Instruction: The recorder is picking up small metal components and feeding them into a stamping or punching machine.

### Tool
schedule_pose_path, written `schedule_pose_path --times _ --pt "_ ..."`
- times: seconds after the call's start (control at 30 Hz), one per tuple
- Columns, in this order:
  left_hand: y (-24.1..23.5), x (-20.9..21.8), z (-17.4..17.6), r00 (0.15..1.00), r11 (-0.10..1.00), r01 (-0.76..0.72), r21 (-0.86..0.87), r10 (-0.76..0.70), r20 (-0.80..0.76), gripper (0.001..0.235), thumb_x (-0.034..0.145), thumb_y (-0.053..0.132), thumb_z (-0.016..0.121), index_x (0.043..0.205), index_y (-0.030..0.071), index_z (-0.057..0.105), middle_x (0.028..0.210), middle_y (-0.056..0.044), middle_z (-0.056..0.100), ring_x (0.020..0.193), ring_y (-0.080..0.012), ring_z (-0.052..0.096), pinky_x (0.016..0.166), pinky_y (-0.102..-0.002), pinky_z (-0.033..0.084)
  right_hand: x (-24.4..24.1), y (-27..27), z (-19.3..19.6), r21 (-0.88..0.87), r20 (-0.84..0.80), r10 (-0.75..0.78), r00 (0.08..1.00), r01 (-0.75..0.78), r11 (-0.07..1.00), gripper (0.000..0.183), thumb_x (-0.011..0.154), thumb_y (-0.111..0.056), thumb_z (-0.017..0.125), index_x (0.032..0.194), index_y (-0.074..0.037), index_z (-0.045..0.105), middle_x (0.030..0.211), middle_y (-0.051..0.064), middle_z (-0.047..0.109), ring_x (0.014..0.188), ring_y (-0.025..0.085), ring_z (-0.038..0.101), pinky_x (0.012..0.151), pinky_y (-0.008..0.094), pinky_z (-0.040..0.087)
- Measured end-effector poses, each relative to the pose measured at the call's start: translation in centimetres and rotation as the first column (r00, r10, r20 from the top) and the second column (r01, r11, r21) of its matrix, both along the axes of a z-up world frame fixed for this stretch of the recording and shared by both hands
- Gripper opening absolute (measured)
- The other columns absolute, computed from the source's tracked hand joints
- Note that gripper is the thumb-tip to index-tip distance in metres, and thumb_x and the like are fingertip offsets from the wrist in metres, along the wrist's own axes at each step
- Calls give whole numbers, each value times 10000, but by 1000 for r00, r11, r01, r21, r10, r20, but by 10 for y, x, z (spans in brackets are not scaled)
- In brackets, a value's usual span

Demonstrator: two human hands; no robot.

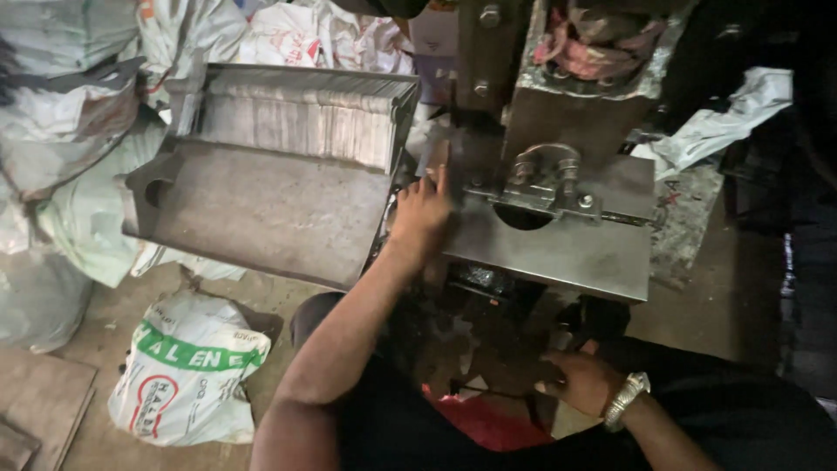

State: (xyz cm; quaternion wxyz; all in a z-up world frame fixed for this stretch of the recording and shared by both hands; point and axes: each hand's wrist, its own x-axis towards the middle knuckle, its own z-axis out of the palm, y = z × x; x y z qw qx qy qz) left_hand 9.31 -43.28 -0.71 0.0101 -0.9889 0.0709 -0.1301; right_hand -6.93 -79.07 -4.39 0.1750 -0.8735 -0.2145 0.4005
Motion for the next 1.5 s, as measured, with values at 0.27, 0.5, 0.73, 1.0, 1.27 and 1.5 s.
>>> schedule_pose_path --times 0.27,0.5,0.73,1.0,1.27,1.5 --pt "-29 -22 10 980 996 36 76 -50 193 824 927 362 682 1503 -108 326 1313 -421 557 1077 -457 619 861 -551 502 -5 5 -25 -74 90 136 987 -129 989 691 876 -577 678 1415 -166 543 1253 149 687 1185 318 657 1036 410 516" --pt "1 -44 50 948 947 -32 -320 -72 -308 629 862 190 648 1446 23 486 1271 -202 659 1202 -363 618 1030 -445 513 -16 3 -40 30 58 100 993 -102 994 616 864 -516 662 1339 -130 593 1174 145 732 1087 315 699 966 415 556" --pt "17 -49 10 980 854 196 -482 -186 69 514 852 11 640 1363 1 589 1296 -220 633 1229 -382 583 1055 -433 481 -22 16 5 -91 -30 137 990 -139 986 538 902 -448 677 1326 -135 578 1047 156 745 1016 314 708 901 428 561" --pt "4 -62 50 940 925 302 -230 -250 230 326 921 -10 624 1233 61 686 1368 -133 674 1313 -341 599 1106 -442 475 -22 23 14 -130 -34 63 997 -66 989 702 869 -472 721 1434 -129 486 924 116 761 888 267 752 802 399 605" --pt "-67 -105 91 888 529 239 -814 -458 -37 418 931 197 723 1314 51 638 1160 -203 691 1165 -360 650 1062 -442 503 -16 -15 10 35 174 -1 985 -5 999 446 866 -401 738 1222 -161 614 936 124 742 902 296 727 803 410 578" --pt "-97 -93 38 871 600 431 -674 -471 138 329 963 112 650 1281 30 642 1245 -188 623 1192 -389 553 1076 -454 455 38 -10 112 -35 305 -118 945 135 990 540 852 -488 656 1318 -216 646 1019 86 751 881 280 744 763 412 596"
